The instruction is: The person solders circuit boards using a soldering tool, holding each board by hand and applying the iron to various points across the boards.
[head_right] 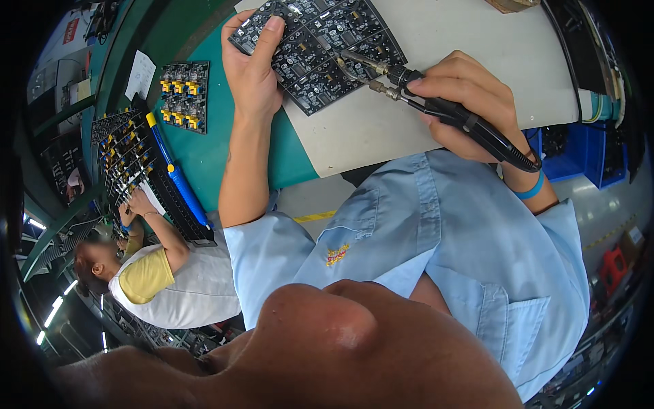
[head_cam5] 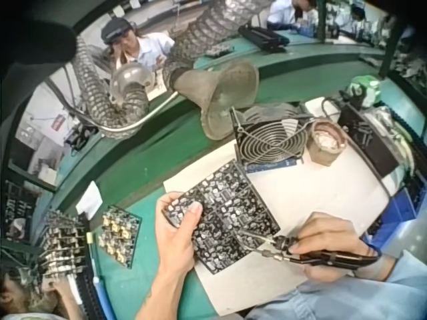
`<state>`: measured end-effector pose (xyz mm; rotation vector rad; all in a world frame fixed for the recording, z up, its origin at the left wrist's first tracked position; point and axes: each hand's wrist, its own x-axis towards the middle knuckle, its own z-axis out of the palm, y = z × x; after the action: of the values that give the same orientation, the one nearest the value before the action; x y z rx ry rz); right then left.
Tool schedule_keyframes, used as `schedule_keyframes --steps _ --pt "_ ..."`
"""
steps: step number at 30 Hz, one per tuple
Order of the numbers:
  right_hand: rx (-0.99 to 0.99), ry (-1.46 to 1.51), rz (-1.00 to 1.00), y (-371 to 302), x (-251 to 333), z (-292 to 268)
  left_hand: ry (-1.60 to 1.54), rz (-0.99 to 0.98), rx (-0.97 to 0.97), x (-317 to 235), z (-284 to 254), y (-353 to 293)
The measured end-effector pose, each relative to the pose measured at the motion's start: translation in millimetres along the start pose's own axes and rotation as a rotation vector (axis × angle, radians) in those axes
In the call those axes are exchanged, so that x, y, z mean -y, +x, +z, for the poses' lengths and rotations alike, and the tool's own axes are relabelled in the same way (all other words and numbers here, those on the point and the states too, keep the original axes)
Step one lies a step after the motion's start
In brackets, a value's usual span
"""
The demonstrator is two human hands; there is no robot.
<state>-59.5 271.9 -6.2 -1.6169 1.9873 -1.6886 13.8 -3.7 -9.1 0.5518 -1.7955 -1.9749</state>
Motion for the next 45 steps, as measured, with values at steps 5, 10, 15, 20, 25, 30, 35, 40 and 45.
schedule_keyframes --steps 5,10,15,20,25,30,35,40,45 --pt "0.004 0.002 -0.004 1 0 2 -0.063 -0.001 0.015 2 -4 -2" --pt "-0.037 -0.012 -0.012 0 4 -4 -0.126 0.0 0.035 3 -6 -2" --pt "-0.108 -0.073 0.014 -10 -2 -31 -0.188 0.003 0.064 3 -8 -3" --pt "-0.519 -0.423 0.235 -34 -10 -49 -0.205 -0.006 0.072 0 -7 -4" --pt "-0.651 -0.401 0.421 -40 -17 -53 -0.196 0.012 0.084 -1 -7 -5" --pt "-0.48 -0.228 0.159 -25 -14 -32 -0.213 0.017 0.099 -3 -3 -6" --pt "-0.315 -0.153 -0.007 0 -6 -8 -0.217 0.029 0.101 -4 -2 -6" --pt "-0.278 -0.156 -0.036 -2 -13 1 -0.212 0.032 0.11 -6 1 -8" --pt "-0.283 -0.134 -0.045 -4 -17 6 -0.217 0.031 0.115 -5 -1 -9"
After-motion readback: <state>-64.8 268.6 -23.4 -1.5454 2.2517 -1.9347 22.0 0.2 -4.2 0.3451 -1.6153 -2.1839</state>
